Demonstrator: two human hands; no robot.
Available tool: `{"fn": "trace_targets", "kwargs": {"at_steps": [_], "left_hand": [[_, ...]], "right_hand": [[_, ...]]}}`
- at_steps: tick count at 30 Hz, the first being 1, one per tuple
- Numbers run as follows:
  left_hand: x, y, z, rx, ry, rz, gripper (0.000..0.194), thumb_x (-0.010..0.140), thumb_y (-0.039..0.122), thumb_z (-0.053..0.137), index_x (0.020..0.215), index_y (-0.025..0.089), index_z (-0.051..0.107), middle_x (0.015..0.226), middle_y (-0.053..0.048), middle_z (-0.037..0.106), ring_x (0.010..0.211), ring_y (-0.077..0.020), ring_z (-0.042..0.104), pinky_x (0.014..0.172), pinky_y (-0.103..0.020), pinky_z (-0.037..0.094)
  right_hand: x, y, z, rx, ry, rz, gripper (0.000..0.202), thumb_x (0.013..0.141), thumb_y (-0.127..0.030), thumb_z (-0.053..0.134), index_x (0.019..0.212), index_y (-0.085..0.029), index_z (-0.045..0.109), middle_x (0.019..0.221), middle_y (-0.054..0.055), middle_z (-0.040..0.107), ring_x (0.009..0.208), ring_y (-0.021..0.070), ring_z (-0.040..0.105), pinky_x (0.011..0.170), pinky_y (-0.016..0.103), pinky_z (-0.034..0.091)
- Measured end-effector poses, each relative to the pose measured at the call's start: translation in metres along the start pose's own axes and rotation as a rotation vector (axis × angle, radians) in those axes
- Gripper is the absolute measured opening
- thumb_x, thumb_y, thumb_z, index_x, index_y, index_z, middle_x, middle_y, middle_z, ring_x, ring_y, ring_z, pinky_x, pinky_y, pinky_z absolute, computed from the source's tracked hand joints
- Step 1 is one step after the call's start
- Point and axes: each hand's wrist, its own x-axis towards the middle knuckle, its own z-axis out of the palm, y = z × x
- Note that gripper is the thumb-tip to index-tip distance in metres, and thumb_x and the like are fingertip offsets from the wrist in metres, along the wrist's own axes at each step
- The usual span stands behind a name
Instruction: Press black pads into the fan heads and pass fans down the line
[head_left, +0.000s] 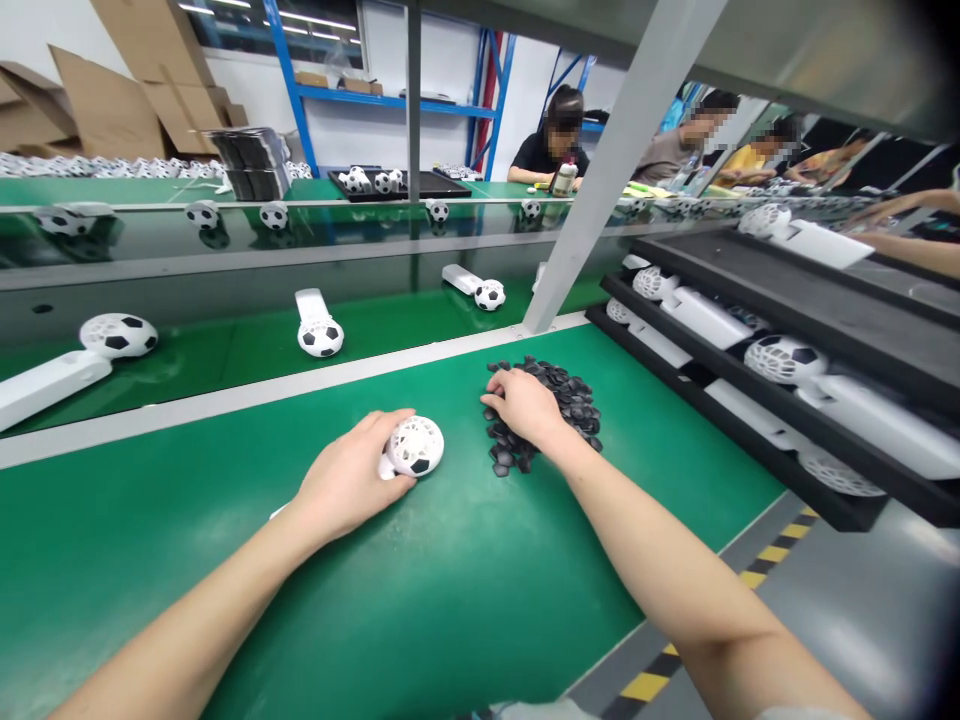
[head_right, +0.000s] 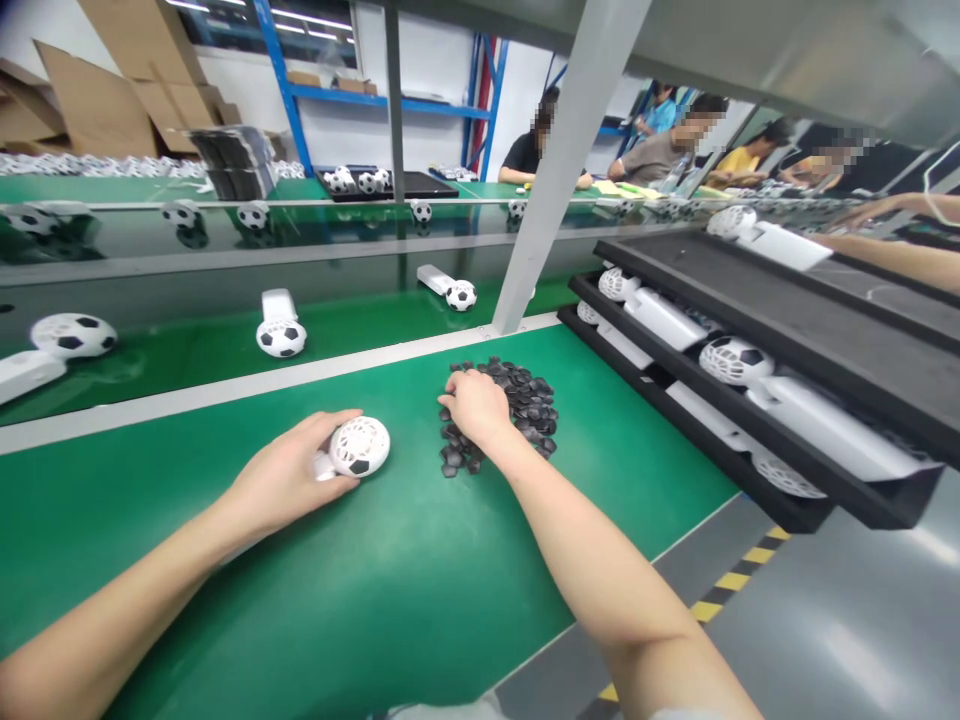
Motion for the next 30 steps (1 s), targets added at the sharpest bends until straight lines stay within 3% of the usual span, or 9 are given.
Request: {"fn": "trace_targets", "kwargs": {"at_steps": [5,11,16,21,24,27,30], "left_hand": [[-0.001,-0.007,-0.009,0.11,-0.021,0.193,0.059,0.07,0.014,0.045,0.127,0.027,0.04,0.123,-0.001,0.052,0.106,-0.0247,0.048,0.086,-0.038,0.037],[-0.002,-0.01,-0.012,0.149,0.017,0.224,0.063,0.069,0.003,0.036,0.128,0.026,0.04,0.119,-0.004,0.054,0.102,-0.0241,0.046,0.085,-0.04,0.034],[0.0,-0.011,-0.011,0.157,-0.002,0.228,0.065,0.069,0.003,0.038,0.129,0.027,0.038,0.118,-0.003,0.054,0.099,-0.024,0.047,0.083,-0.039,0.035],[-0.002,-0.011,-0.01,0.172,0.018,0.258,0.064,0.07,0.0,0.035,0.127,0.027,0.039,0.122,-0.001,0.052,0.1,-0.023,0.046,0.088,-0.041,0.033],[-0.004,-0.011,-0.008,0.197,0.047,0.245,0.061,0.073,-0.002,0.032,0.127,0.025,0.041,0.115,-0.004,0.055,0.1,-0.023,0.045,0.093,-0.045,0.028],[-0.005,-0.011,-0.008,0.205,0.043,0.225,0.062,0.072,-0.002,0.032,0.127,0.023,0.04,0.108,-0.006,0.057,0.1,-0.0233,0.045,0.095,-0.047,0.027],[-0.004,-0.012,-0.008,0.205,0.028,0.216,0.062,0.072,-0.002,0.032,0.128,0.023,0.04,0.106,-0.007,0.057,0.1,-0.0233,0.044,0.096,-0.048,0.027]], "right_hand": [[-0.004,-0.002,-0.002,0.021,-0.096,-0.043,0.005,0.075,-0.02,0.062,0.079,-0.019,0.059,0.077,0.002,0.064,0.069,0.0137,0.058,0.062,0.023,0.041],[-0.015,-0.006,-0.013,-0.006,-0.155,-0.137,0.01,0.077,-0.022,0.06,0.068,-0.018,0.06,0.074,0.004,0.064,0.07,0.0167,0.058,0.062,0.026,0.04],[-0.023,-0.007,-0.018,0.006,-0.181,-0.205,0.013,0.076,-0.013,0.056,0.066,-0.019,0.061,0.07,0.003,0.063,0.069,0.017,0.058,0.063,0.027,0.041],[-0.036,-0.025,-0.022,0.278,-0.231,-0.425,0.022,0.084,-0.016,0.046,0.098,-0.021,0.062,0.09,0.004,0.062,0.081,0.0153,0.058,0.073,0.028,0.044],[-0.046,-0.037,-0.023,0.352,-0.273,-0.532,0.019,0.084,-0.016,0.047,0.092,-0.022,0.063,0.087,0.003,0.061,0.082,0.0144,0.057,0.076,0.028,0.044],[-0.051,-0.041,-0.022,0.484,-0.331,-0.486,0.014,0.083,-0.016,0.047,0.086,-0.02,0.059,0.079,0.0,0.062,0.074,0.0126,0.058,0.07,0.026,0.046],[-0.053,-0.041,-0.021,0.688,-0.481,-0.41,0.015,0.084,-0.017,0.046,0.095,-0.02,0.054,0.076,-0.001,0.062,0.069,0.0115,0.061,0.064,0.025,0.049]]}}
